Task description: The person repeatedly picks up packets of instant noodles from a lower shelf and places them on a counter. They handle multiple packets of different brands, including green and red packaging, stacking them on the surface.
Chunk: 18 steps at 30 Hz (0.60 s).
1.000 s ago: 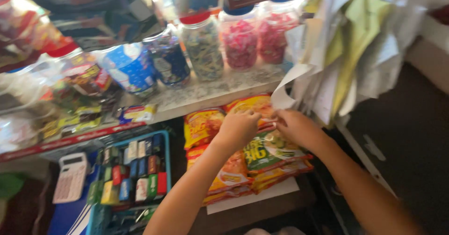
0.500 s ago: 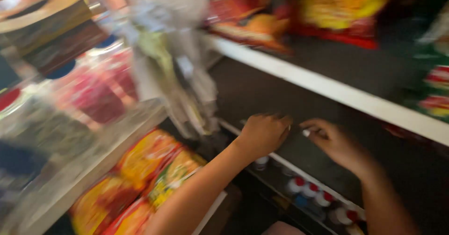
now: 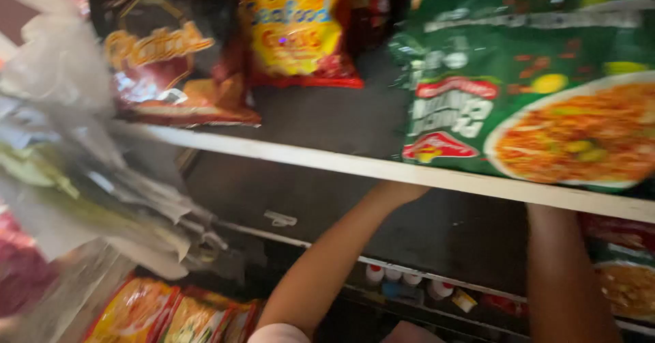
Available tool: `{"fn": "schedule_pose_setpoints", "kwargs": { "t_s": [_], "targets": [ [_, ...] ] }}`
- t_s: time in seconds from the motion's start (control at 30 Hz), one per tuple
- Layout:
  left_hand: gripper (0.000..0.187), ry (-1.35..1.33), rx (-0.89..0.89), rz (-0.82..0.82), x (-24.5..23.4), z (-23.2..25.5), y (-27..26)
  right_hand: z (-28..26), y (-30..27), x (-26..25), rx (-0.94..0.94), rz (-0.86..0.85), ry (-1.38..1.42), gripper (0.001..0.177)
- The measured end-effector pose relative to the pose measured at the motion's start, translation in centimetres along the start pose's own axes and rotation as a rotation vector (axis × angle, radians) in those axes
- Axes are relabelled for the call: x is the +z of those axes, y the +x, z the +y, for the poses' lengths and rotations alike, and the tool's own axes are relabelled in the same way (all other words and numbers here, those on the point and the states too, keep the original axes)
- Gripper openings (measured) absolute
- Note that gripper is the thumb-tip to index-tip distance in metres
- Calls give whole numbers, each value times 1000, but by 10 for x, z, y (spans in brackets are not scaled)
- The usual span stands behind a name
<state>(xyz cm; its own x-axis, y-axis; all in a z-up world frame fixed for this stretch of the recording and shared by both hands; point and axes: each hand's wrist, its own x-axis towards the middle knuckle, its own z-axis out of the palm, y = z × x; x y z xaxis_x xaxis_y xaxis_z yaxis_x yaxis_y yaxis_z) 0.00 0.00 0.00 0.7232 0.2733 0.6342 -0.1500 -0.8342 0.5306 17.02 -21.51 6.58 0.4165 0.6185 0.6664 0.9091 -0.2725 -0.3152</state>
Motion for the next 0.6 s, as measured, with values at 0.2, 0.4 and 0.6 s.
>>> {"fn": "schedule_pose_setpoints", "kwargs": {
  "t_s": [0.2,0.4,0.6],
  "targets": [
    [24,-62,65,121,40,-7,20,24,2,7,-57,36,43,49],
    [26,6,105,185,15,20,-5,5,-4,8,-86,-42,34,48],
    [37,398,199,122,-104,134,-12,-57,-6,-13,87,-170,348,46]
  ]
}}
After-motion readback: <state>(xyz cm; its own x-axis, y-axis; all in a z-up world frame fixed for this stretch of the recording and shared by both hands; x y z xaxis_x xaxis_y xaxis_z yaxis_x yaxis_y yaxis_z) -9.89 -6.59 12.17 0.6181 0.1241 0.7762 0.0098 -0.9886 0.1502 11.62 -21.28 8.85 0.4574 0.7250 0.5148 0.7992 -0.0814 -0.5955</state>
